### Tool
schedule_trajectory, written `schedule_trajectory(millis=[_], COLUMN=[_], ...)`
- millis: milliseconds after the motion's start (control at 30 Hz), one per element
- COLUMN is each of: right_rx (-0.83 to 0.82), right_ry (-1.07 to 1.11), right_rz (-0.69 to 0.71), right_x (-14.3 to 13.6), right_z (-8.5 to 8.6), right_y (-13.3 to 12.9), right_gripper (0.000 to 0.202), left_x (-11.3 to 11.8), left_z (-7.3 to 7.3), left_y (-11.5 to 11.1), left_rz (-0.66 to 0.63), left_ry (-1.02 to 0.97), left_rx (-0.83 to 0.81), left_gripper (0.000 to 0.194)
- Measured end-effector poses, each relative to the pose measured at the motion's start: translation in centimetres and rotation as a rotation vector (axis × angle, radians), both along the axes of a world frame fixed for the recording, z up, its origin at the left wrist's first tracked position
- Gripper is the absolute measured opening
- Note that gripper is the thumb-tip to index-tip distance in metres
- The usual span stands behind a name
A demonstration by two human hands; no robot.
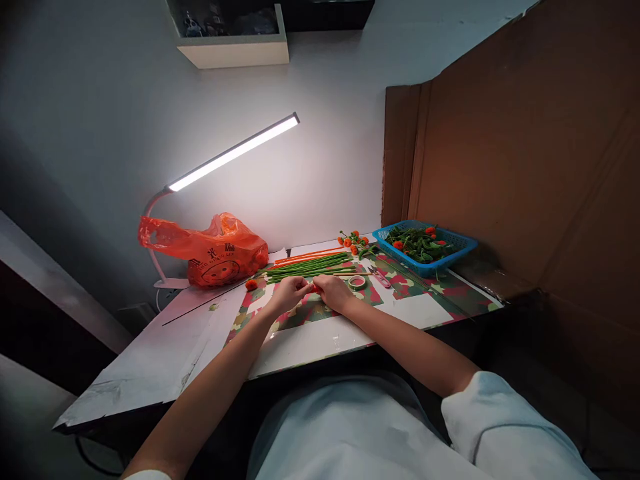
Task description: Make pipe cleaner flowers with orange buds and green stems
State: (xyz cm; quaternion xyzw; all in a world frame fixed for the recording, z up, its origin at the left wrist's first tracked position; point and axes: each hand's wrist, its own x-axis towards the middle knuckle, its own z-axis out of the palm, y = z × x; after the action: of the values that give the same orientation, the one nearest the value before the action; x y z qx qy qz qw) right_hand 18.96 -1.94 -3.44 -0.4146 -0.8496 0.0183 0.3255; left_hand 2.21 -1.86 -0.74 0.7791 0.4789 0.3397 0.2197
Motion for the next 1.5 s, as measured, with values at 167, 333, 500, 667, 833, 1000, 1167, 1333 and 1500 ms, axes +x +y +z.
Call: schedule_trajectory(millis=[167, 333, 500, 667, 833, 1000, 1167, 1333, 1500], right_rx=[0.002, -0.037, -0.156, -0.480, -0.695, -0.720, -0.736, -0.782, -0.785], right_ry=[0.035, 0.146, 0.491, 0.957, 1.059, 1.026, 0.984, 0.976, 0.995], right_rz=[0.058, 0.037, -0.044, 0.118, 0.289, 0.321, 0.338, 0.362, 0.390], right_x=[0.1, 0.2, 0.6, 0.3, -0.7, -1.4, -1.8, -2.0, -2.0], right_z=[-0.2, 0.1, 0.6, 0.7, 0.6, -0.3, -1.3, -1.7, -1.9], right_y=[0.1, 0.2, 0.2, 0.2, -0.4, 0.0, 0.5, 0.7, 0.9], right_gripper=[0.018, 0.017, 0.017, 0.038, 0.046, 0.044, 0.043, 0.044, 0.044], left_x=[-0.1, -1.0, -2.9, -2.5, -1.1, -1.2, -1.2, -1.4, -1.6], left_z=[-0.3, 0.8, 1.7, 1.2, 1.2, 1.4, 1.9, 2.4, 2.2], left_y=[-0.1, 0.1, 1.2, 1.3, 0.5, 0.7, 0.3, -0.1, 0.3], left_rz=[-0.031, 0.030, 0.273, 0.137, -0.105, -0.139, -0.164, -0.155, -0.131], left_ry=[0.041, 0.023, -0.389, -0.475, -0.549, -0.695, -0.739, -0.798, -0.829], left_rx=[0.034, 0.249, 0.346, 0.116, 0.031, 0.026, 0.036, 0.075, 0.085], left_gripper=[0.038, 0.028, 0.036, 0.038, 0.041, 0.050, 0.054, 0.052, 0.049])
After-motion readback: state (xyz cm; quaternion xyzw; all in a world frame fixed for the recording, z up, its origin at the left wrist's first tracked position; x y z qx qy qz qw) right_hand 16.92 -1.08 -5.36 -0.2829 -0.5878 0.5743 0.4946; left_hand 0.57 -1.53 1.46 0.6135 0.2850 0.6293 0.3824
